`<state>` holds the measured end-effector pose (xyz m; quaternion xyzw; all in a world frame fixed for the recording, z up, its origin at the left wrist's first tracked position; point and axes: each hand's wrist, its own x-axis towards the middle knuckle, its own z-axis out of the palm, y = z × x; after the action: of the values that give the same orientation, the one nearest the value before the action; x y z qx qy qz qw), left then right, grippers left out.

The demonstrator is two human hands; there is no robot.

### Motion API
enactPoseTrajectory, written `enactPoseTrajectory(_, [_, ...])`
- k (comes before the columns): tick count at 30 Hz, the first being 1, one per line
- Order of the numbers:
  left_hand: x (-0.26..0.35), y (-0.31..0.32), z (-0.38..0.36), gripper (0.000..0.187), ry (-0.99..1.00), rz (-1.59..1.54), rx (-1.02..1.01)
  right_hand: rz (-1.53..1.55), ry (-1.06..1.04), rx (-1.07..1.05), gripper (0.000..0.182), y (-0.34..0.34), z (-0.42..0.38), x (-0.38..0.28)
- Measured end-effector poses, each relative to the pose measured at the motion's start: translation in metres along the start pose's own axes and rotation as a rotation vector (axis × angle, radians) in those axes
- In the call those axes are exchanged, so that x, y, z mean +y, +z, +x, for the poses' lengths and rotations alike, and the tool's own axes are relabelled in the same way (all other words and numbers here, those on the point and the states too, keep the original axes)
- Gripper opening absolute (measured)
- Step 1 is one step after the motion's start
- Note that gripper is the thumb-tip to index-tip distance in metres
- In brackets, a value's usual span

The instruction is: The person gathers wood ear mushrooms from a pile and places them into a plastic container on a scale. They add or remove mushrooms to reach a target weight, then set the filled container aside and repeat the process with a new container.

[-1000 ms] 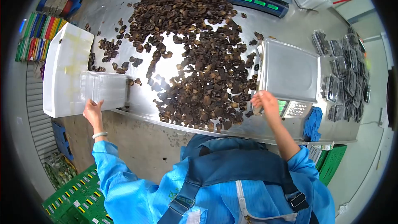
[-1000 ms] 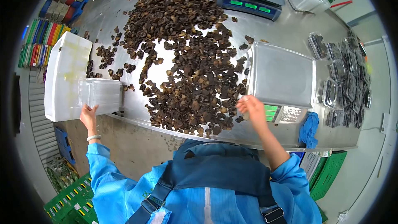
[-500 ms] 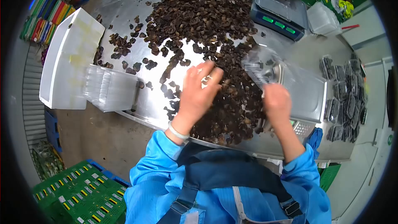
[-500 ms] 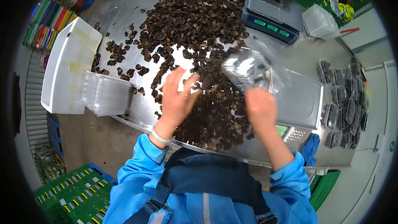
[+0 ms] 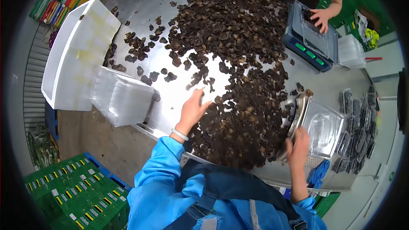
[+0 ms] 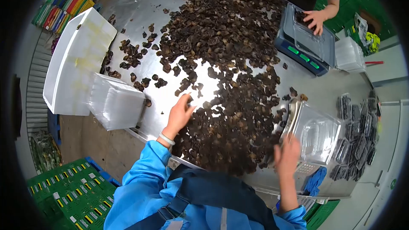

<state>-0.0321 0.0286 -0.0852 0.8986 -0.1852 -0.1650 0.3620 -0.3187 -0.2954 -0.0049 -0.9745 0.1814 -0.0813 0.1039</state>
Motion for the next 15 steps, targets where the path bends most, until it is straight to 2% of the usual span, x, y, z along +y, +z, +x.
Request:
enactPoseTrajectory(1, [0.006,-0.016,0.016,0.053,-0.157,-0.098,0.094,0.089,-0.014,-0.115,0.06,0.004,0.007,-0.021])
enactPoseTrajectory(2, [-0.029,-0.011,0.041,0.046,-0.23,-0.237,0.322,0.179,-0.033,-0.229,0.059,0.008,0.015,-0.04])
enactPoseTrajectory(3, [-0.053,-0.025,0.065,0.043,-0.031,-0.061,0.556,0.188,-0.08,-0.276,0.058,0.016,0.019,-0.054])
enactPoseTrajectory(4, [-0.056,-0.05,0.087,0.043,-0.191,-0.175,0.62,0.197,-0.128,-0.328,0.057,0.023,0.019,-0.066])
enactPoseTrajectory(6, [-0.1,-0.083,0.12,0.045,-0.104,-0.041,0.872,0.263,-0.193,-0.35,0.057,0.036,0.026,-0.085])
enactPoseTrajectory(9, [-0.134,-0.113,0.118,0.049,-0.152,0.309,0.939,0.31,-0.204,-0.401,0.054,0.049,0.048,-0.105])
enactPoseTrajectory(10, [-0.135,-0.112,0.107,0.049,-0.118,0.228,0.841,0.314,-0.189,-0.412,0.052,0.052,0.055,-0.111])
enactPoseTrajectory(12, [-0.104,-0.116,0.08,0.049,-0.043,0.059,0.646,0.362,-0.183,-0.442,0.048,0.063,0.074,-0.119])
enactPoseTrajectory(14, [-0.052,-0.127,0.043,0.048,0.099,0.055,0.525,0.421,-0.237,-0.479,0.043,0.076,0.095,-0.131])
enactPoseTrajectory(15, [-0.042,-0.148,0.019,0.049,0.211,0.309,0.568,0.457,-0.29,-0.508,0.041,0.081,0.111,-0.143])
